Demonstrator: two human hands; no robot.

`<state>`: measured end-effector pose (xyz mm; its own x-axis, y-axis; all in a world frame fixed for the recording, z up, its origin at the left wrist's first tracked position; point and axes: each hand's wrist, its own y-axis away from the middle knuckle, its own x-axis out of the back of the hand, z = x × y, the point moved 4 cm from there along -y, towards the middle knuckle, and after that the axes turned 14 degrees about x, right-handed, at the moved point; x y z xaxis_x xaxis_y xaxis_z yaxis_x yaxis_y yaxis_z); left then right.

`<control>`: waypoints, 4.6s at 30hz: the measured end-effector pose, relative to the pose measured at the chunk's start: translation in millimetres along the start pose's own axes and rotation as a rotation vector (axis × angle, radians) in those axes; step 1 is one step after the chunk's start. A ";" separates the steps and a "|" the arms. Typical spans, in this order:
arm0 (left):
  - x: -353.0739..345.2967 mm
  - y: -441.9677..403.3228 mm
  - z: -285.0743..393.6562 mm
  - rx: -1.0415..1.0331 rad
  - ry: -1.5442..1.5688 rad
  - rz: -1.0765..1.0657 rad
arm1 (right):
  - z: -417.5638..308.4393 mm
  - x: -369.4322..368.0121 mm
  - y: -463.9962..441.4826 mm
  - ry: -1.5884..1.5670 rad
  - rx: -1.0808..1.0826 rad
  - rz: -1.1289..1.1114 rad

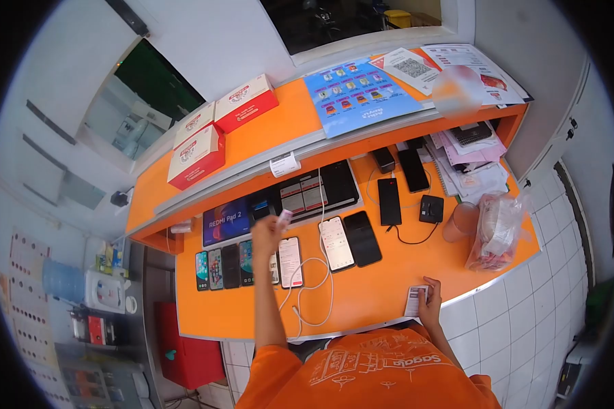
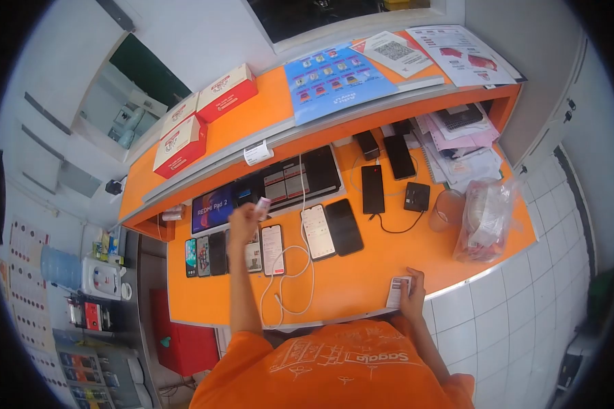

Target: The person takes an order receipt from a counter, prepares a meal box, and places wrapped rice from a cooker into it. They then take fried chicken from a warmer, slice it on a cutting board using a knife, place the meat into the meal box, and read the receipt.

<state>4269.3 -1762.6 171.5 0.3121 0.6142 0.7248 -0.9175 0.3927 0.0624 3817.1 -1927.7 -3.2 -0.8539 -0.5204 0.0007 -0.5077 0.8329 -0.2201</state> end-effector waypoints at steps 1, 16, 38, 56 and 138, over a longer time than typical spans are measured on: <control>23.0 -0.8 12.9 -0.110 -0.051 0.077 | -0.5 0.5 -3.1 0.001 0.008 -0.016; 94.7 -25.1 120.4 -0.394 -0.053 0.290 | -0.3 -1.2 -25.2 -0.002 0.012 -0.125; 40.8 17.3 111.8 -0.611 -0.298 0.770 | -10.4 -1.7 -28.5 0.077 -0.029 -0.122; 40.3 8.9 98.7 -0.521 -0.499 0.803 | -119.9 -28.7 -55.0 -0.063 -0.058 0.096; -472.8 1574.8 605.7 -1.478 -0.089 -2.814 | -571.9 1065.3 788.6 0.800 0.666 1.806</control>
<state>2527.6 -1849.2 342.6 -0.4345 -0.8871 0.1559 0.8963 -0.4429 -0.0217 2441.9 -1717.6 381.8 -0.1774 0.9424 -0.2837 0.7145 -0.0749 -0.6956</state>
